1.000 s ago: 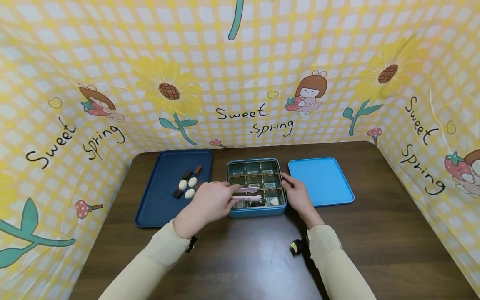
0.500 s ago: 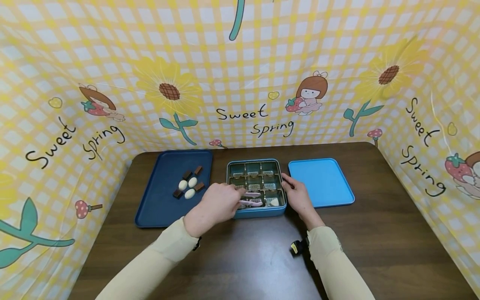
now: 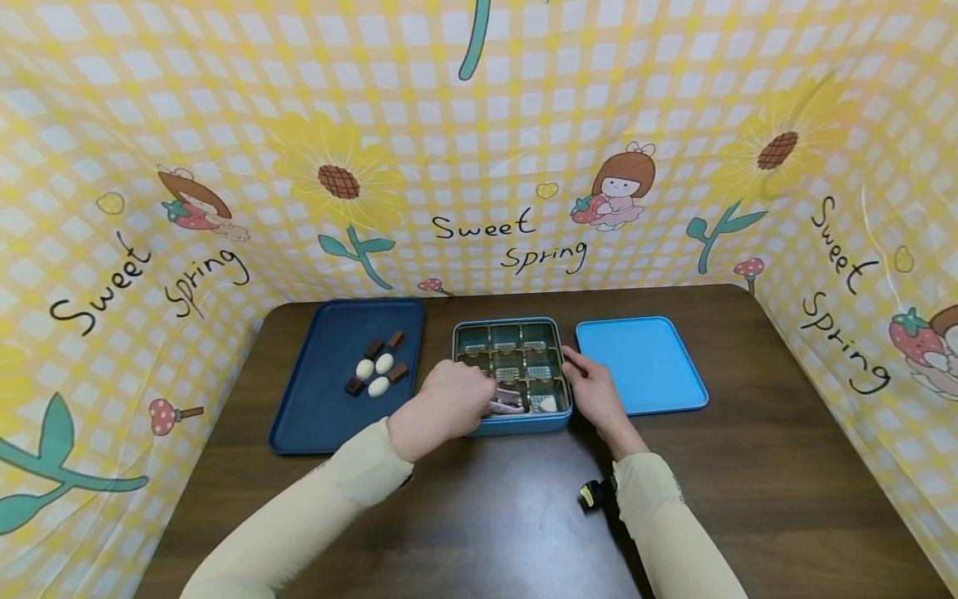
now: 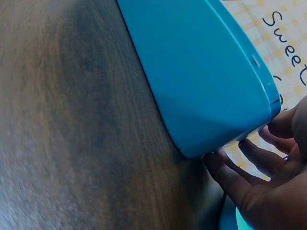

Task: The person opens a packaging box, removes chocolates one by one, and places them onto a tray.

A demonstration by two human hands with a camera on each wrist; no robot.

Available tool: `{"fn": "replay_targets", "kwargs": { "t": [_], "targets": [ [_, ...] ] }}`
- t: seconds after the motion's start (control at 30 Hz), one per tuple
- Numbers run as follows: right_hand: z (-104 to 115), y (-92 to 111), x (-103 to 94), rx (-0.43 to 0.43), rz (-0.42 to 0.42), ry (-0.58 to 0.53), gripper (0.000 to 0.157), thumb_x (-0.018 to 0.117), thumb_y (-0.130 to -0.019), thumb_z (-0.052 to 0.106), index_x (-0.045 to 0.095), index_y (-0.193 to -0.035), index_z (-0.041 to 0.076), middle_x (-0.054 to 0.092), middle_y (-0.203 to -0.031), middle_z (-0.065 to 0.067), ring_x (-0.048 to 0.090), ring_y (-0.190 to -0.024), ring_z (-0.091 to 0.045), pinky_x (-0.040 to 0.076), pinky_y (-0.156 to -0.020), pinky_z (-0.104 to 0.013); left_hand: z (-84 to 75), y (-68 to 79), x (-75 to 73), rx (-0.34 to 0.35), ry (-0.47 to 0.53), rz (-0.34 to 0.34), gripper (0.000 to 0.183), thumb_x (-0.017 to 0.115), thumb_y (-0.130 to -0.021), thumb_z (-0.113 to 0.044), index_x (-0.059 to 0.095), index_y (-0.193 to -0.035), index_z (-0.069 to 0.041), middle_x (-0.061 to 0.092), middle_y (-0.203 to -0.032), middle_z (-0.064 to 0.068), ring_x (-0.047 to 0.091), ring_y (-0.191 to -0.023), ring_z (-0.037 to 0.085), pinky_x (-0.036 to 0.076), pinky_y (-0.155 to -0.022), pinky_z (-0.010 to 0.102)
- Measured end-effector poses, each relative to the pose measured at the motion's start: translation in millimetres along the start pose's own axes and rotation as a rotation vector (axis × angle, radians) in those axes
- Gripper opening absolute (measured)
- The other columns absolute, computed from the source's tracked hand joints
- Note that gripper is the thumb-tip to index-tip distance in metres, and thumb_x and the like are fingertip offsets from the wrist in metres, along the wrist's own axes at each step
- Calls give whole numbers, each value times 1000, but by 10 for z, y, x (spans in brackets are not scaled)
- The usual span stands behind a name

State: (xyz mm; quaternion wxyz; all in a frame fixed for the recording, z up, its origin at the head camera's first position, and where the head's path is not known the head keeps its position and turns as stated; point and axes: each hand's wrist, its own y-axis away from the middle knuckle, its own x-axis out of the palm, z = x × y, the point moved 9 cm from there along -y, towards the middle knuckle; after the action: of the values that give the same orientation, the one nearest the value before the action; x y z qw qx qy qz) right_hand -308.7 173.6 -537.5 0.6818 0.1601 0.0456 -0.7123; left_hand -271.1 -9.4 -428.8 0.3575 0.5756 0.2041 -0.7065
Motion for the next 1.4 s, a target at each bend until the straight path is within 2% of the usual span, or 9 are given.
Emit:
{"fn": "replay_targets", "kwargs": {
  "t": [0.17,0.27,0.33,0.43,0.57,0.7,1.0,1.4],
  "targets": [
    [-8,4,2,1,0,1,46,46,-109,23,44,-155,17,44,-156,-14,39,-143,-30,37,-112,-51,-61,-104,-17,-28,-28,93,7,74,-90,-26,77,-91,-20,68,-74,-1,55,-56,15,51,-50,35],
    [-11,1,0,0,-1,1,46,46,-109,24,44,-154,17,44,-156,-13,39,-143,-30,37,-112,-52,-102,-166,-35,-40,-52,139,14,75,-89,-27,79,-100,-20,73,-83,1,63,-65,19,56,-58,39],
    [-11,-3,-2,-1,-2,2,46,47,-109,24,44,-154,17,44,-155,-13,38,-143,-30,36,-112,-52,-129,-207,-29,-52,-66,165,16,75,-89,-27,79,-103,-20,74,-88,2,67,-70,21,58,-62,41],
    [-6,-6,5,-2,-2,5,46,47,-109,23,44,-154,16,44,-156,-14,38,-144,-30,35,-113,-52,-166,-245,-3,-77,-71,194,12,73,-91,-25,79,-100,-20,74,-89,1,65,-68,19,56,-60,40],
    [-1,3,17,0,5,-8,46,47,-109,23,44,-154,15,43,-156,-14,38,-144,-30,36,-113,-52,-194,-251,20,-87,-67,189,9,70,-93,-24,79,-96,-21,73,-87,-1,62,-66,17,52,-56,38],
    [2,15,10,2,10,-16,46,46,-109,22,43,-155,15,43,-156,-14,39,-143,-30,38,-112,-51,-199,-237,10,-65,-70,168,8,71,-94,-23,79,-97,-22,74,-90,-1,66,-70,20,55,-61,40],
    [6,1,0,10,4,-8,46,46,-109,23,44,-155,18,44,-155,-14,39,-143,-30,36,-113,-51,-173,-220,-2,-29,-96,103,9,70,-94,-24,78,-92,-22,71,-78,-1,60,-60,18,52,-53,37],
    [-20,-18,8,25,5,-12,45,46,-109,24,44,-154,19,43,-156,-12,38,-144,-28,35,-114,-51,-111,-164,-30,-37,-69,105,7,73,-92,-25,79,-92,-22,65,-68,-2,57,-56,15,53,-53,35]
  ]
}}
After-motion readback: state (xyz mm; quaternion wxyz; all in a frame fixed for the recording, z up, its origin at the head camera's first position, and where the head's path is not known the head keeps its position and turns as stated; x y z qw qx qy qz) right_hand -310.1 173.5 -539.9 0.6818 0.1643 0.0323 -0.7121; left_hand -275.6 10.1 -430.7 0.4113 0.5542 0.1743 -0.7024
